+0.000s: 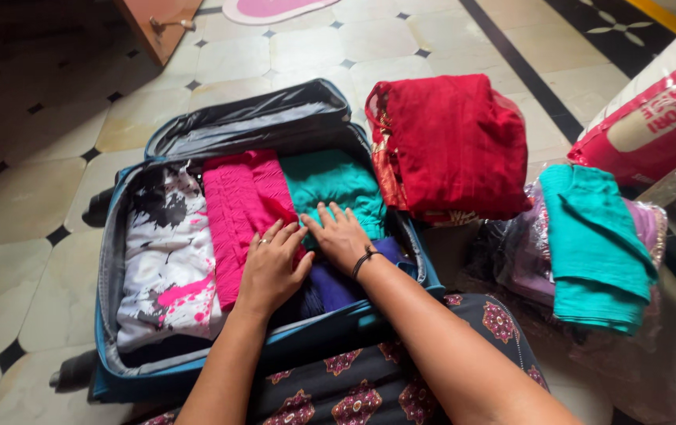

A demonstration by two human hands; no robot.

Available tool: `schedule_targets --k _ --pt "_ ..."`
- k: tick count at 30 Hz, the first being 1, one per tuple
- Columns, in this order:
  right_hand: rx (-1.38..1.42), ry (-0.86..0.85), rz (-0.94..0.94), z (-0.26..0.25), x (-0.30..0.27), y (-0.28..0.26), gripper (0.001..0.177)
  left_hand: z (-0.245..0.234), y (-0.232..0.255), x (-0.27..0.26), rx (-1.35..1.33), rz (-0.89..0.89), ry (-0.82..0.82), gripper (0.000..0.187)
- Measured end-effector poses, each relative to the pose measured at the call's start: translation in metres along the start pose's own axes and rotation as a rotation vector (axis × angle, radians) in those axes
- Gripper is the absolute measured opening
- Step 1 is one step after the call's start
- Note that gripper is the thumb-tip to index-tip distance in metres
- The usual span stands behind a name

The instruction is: The person packs a suitcase by organizing and placing various pieces of clothing and a white cloth item into it.

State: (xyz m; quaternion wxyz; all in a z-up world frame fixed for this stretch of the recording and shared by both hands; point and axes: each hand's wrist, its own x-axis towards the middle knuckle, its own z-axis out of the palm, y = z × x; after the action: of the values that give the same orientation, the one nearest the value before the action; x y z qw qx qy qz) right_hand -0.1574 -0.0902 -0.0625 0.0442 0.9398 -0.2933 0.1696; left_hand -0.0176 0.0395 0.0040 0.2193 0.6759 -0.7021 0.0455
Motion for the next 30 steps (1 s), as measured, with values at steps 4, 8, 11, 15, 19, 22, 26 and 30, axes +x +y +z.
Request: schedule_targets --k 4,8,11,15,19,22,26,30 --pt "0.023 0.024 0.036 -0.007 0.002 0.0 0.073 -0.009 0.007 0.003 -0.02 0.013 0.022 0.044" --pt "-0.021 0.115 -0.021 -0.021 0.001 0.007 0.064 -0.018 0.015 0.006 -0.024 0.105 0.169 0.047" --pt "0.519 0.093 0.18 -0.032 0.002 0.032 0.057 -0.026 0.013 0.005 -0.163 0.198 0.247 0.039" --pt "0.718 0.267 0.442 -0.02 0.007 0.049 0.044 -0.023 0.014 0.001 -0.163 0.082 0.062 0.028" --pt "0.63 0.117 0.301 -0.012 0.006 0.052 0.053 -0.02 0.017 0.004 -0.039 0.132 0.055 0.022" --pt "0.124 0.223 -0.204 -0.016 0.002 0.032 0.095 -0.022 0.018 0.007 -0.015 0.132 0.161 0.024" --pt "0.153 0.022 -0.035 -0.03 0.002 0.016 0.092 -0.021 0.019 0.009 0.022 0.116 0.338 0.043" --pt "0.084 0.057 0.005 -0.027 0.006 0.008 0.087 -0.022 0.014 0.005 -0.094 -0.027 0.231 0.039"
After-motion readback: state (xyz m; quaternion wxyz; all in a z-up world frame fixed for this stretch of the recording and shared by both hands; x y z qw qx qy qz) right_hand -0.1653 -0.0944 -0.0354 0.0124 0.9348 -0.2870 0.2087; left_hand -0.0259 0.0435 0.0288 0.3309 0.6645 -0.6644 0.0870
